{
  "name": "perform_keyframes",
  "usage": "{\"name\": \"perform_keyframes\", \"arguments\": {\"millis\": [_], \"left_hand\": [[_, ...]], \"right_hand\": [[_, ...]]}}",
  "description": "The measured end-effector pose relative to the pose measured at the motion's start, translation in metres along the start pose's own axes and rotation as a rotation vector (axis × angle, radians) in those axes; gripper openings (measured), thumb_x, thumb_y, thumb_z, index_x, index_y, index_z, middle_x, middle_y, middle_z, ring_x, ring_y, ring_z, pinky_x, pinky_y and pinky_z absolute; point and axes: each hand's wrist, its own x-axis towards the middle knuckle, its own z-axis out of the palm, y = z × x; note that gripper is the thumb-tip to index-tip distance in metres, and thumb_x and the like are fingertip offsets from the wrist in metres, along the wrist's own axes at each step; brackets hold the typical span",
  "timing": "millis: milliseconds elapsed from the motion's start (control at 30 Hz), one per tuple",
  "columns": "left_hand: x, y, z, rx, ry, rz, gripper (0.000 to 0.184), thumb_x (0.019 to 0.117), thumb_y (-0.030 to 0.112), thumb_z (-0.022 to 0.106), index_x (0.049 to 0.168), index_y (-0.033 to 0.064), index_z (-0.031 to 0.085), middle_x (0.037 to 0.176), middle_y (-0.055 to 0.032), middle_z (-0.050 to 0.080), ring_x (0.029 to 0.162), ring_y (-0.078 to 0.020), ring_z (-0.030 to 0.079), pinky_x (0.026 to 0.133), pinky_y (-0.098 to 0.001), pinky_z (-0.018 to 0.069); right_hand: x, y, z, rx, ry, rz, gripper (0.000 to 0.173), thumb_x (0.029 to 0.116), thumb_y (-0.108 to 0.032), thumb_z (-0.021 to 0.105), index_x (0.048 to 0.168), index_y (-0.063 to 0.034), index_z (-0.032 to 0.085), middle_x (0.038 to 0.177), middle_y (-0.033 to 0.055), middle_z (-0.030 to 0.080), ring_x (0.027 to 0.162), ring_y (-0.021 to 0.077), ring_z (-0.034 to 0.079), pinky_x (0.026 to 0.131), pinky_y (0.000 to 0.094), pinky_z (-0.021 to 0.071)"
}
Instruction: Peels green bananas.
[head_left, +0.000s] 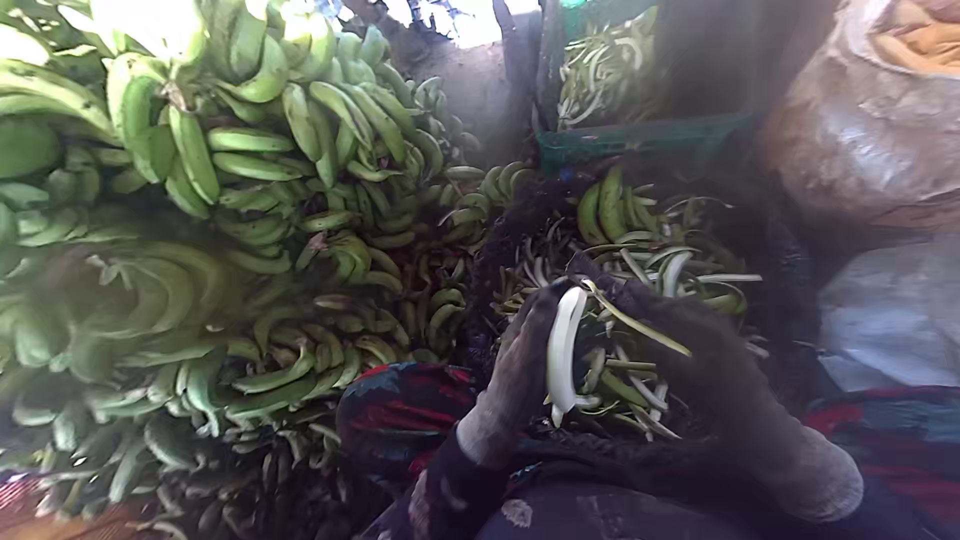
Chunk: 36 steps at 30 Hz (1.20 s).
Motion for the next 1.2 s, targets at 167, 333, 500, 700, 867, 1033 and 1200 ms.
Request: {"name": "perform_keyframes", "arguments": {"millis": [167, 333, 500, 700, 867, 1033, 1200], "left_hand": [[-0.001, -0.048, -0.033, 0.293, 0.057, -0.228, 0.044, 0.1068, 0.022, 0.03, 0.137, -0.0015, 0.051, 0.113, -0.008, 0.066, 0.095, -0.0088, 0.065, 0.085, -0.0278, 0.0563], [0.084, 0.001, 0.053, 0.477, -0.074, -0.101, 0.047, 0.1109, 0.03, 0.029, 0.144, 0.0023, 0.047, 0.115, -0.0152, 0.064, 0.096, -0.0164, 0.064, 0.085, -0.0363, 0.0547], [0.183, 0.078, 0.182, -0.277, -0.339, 0.251, 0.043, 0.1101, 0.031, 0.035, 0.149, 0.0132, 0.032, 0.112, -0.0091, 0.061, 0.093, -0.0203, 0.067, 0.083, -0.0422, 0.0594], [0.246, 0.003, 0.131, 0.542, 0.16, 0.037, 0.056, 0.1081, 0.044, 0.039, 0.153, 0.012, 0.04, 0.148, -0.0171, 0.051, 0.136, -0.0312, 0.05, 0.111, -0.0554, 0.0417], [0.257, -0.101, 0.061, 0.884, 0.336, -0.449, 0.062, 0.1074, 0.045, 0.041, 0.15, -0.0002, 0.041, 0.147, -0.0264, 0.049, 0.136, -0.0393, 0.048, 0.111, -0.0571, 0.0403], [0.268, -0.131, 0.049, 0.738, 0.361, -0.495, 0.075, 0.1027, 0.049, 0.054, 0.156, 0.0013, 0.031, 0.151, -0.0256, 0.045, 0.141, -0.0364, 0.044, 0.114, -0.0533, 0.0375], [0.265, -0.135, 0.033, 0.63, 0.28, -0.457, 0.071, 0.0933, 0.046, 0.071, 0.146, 0.0052, 0.048, 0.142, -0.022, 0.054, 0.132, -0.0338, 0.053, 0.109, -0.0537, 0.0439]], "right_hand": [[-0.019, -0.009, -0.011, -0.21, -0.969, 0.367, 0.046, 0.1072, -0.049, 0.042, 0.135, -0.0224, 0.067, 0.128, 0.0149, 0.069, 0.123, 0.0381, 0.062, 0.103, 0.065, 0.0442], [-0.011, -0.022, -0.002, -0.397, -0.985, 0.393, 0.043, 0.1053, -0.049, 0.045, 0.132, -0.0215, 0.066, 0.123, 0.0186, 0.068, 0.118, 0.0417, 0.063, 0.097, 0.0658, 0.0471], [-0.009, -0.012, -0.011, -0.33, -0.918, 0.338, 0.043, 0.1072, -0.045, 0.043, 0.127, -0.0156, 0.067, 0.119, 0.0208, 0.069, 0.115, 0.0437, 0.064, 0.093, 0.0674, 0.0487], [-0.01, -0.026, -0.027, -0.336, -0.86, 0.423, 0.041, 0.1065, -0.041, 0.047, 0.126, -0.0118, 0.067, 0.115, 0.0247, 0.069, 0.11, 0.047, 0.065, 0.09, 0.0669, 0.0493], [-0.007, -0.025, -0.028, -0.348, -0.904, 0.377, 0.042, 0.1074, -0.038, 0.045, 0.134, -0.0115, 0.063, 0.121, 0.0253, 0.067, 0.115, 0.0452, 0.063, 0.093, 0.0636, 0.0482], [0.003, -0.022, -0.027, -0.319, -0.963, 0.385, 0.045, 0.1073, -0.039, 0.045, 0.136, -0.009, 0.061, 0.126, 0.0265, 0.064, 0.118, 0.0466, 0.06, 0.095, 0.0645, 0.0461], [0.004, -0.018, -0.02, -0.343, -0.979, 0.346, 0.043, 0.1074, -0.039, 0.044, 0.135, -0.0107, 0.061, 0.123, 0.0256, 0.065, 0.117, 0.0458, 0.062, 0.094, 0.0642, 0.0465]]}}
